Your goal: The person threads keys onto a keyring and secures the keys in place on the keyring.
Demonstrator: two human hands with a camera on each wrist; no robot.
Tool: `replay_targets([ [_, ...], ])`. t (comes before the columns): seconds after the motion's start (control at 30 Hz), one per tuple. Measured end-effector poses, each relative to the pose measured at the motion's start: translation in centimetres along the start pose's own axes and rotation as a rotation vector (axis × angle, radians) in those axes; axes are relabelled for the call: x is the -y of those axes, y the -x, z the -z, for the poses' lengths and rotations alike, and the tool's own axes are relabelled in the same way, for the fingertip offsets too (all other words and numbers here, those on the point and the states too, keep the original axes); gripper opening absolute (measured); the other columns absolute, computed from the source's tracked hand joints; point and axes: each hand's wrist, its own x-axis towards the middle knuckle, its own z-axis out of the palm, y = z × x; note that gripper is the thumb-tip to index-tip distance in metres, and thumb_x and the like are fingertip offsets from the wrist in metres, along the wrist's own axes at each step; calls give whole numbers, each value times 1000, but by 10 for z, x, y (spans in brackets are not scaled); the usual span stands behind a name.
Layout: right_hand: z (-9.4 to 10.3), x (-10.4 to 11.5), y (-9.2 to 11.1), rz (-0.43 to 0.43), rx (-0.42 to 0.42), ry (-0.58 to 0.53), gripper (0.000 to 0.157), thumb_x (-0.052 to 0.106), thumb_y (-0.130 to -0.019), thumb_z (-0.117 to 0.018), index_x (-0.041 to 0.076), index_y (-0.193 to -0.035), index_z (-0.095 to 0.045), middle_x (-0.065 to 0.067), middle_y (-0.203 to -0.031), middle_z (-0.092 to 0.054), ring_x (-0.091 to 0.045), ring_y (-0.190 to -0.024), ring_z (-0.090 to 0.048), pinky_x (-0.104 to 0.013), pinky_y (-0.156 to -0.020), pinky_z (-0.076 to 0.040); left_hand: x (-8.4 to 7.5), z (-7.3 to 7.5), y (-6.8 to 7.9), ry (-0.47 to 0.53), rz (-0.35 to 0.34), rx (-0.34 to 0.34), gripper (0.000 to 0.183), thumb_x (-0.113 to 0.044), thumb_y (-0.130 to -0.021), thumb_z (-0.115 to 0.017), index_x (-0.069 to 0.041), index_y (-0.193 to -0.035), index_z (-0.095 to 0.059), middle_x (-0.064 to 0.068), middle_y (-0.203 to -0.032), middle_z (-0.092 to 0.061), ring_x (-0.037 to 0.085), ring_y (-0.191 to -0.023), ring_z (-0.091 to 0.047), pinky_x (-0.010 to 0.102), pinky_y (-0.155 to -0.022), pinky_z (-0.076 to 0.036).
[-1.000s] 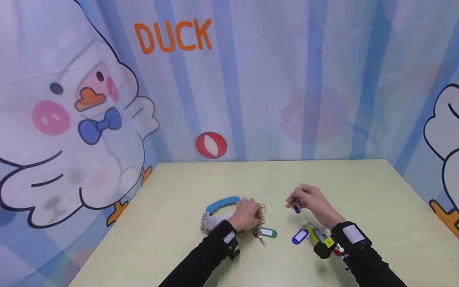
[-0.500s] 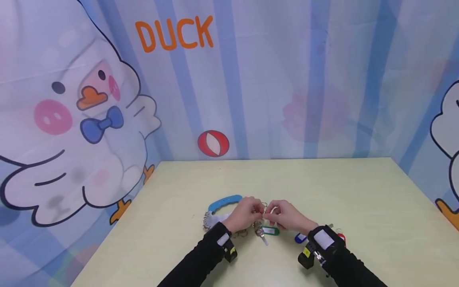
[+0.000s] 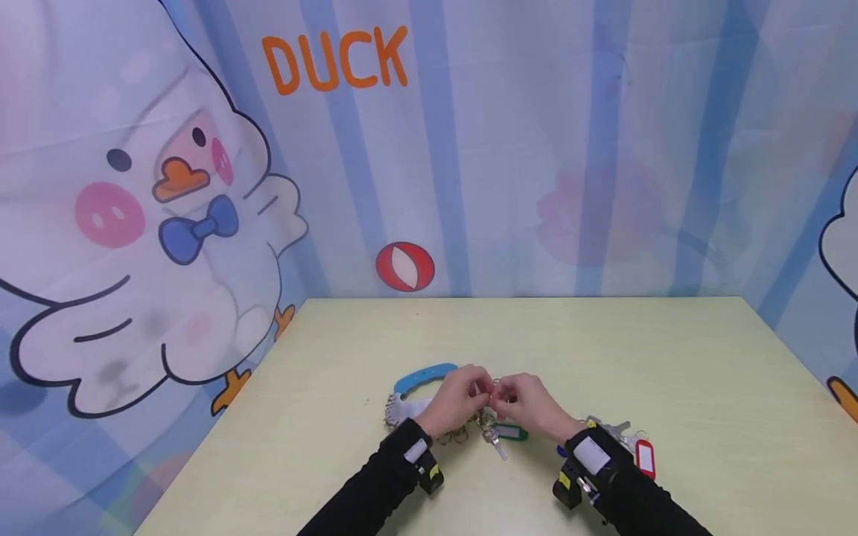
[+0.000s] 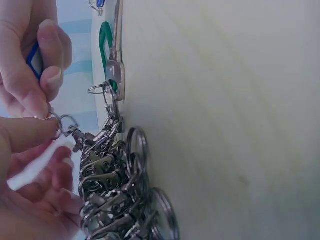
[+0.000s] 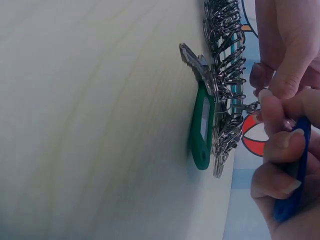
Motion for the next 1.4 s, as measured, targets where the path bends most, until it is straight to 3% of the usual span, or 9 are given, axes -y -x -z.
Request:
replay_targets([
  [0.13,-1,-1,3,4,-32,16,9,8,-92,-60,3,-90,-68,-8,-82,-72,-6,-68,-63,-19,-66,-49,-1,1,1,9,29,1,9,-9,-90,-64,-8,-92,-74,1,-80,-62,3,-72,-47,12,-62,-37],
  [0.37,2,-3,4,-45,17,-76,18,18,-94,-61,3,-98,-71,-11,-81,-71,-6,-47,-48,-21,-44,-38,0,2,4,56,5,-17,13,-8,-92,-62,-10,-94,-75,2,-88,-71,0,-69,-48,11,-61,-39],
  [0.63,3,-3,2,-33,49,-125,23,19,-97,-57,0,-99,-70,-17,-82,-70,-6,-47,-49,-20,-44,-38,0,4,8,91,-68,-56,16,-5,-93,-59,-9,-96,-74,4,-91,-74,-2,-66,-50,9,-60,-41],
  [0.83,4,-1,1,-2,67,-172,26,18,-99,-54,-3,-100,-69,-22,-82,-69,-6,-47,-49,-20,-45,-39,-2,5,8,112,-35,-67,13,-5,-93,-60,-9,-95,-72,4,-89,-74,-2,-67,-53,9,-62,-42],
  [1.07,3,4,2,-30,50,-199,25,17,-97,-57,-5,-100,-68,-22,-82,-69,-6,-48,-48,-20,-45,-39,-3,5,10,130,-19,-103,10,-4,-91,-62,-9,-90,-70,4,-86,-74,0,-72,-60,9,-66,-45],
  [1.23,1,2,3,-54,13,-181,22,16,-96,-58,-3,-99,-68,-19,-81,-70,-5,-47,-47,-20,-45,-40,-3,6,11,127,-26,-119,9,-5,-90,-64,-8,-87,-72,4,-84,-75,-2,-70,-58,9,-65,-45],
  [1.4,-1,-1,2,-36,-15,-133,19,16,-96,-58,0,-98,-69,-17,-79,-70,-5,-46,-46,-21,-44,-41,-4,8,12,152,-11,-94,9,-9,-91,-64,-9,-91,-73,3,-87,-75,-1,-74,-62,10,-68,-47],
])
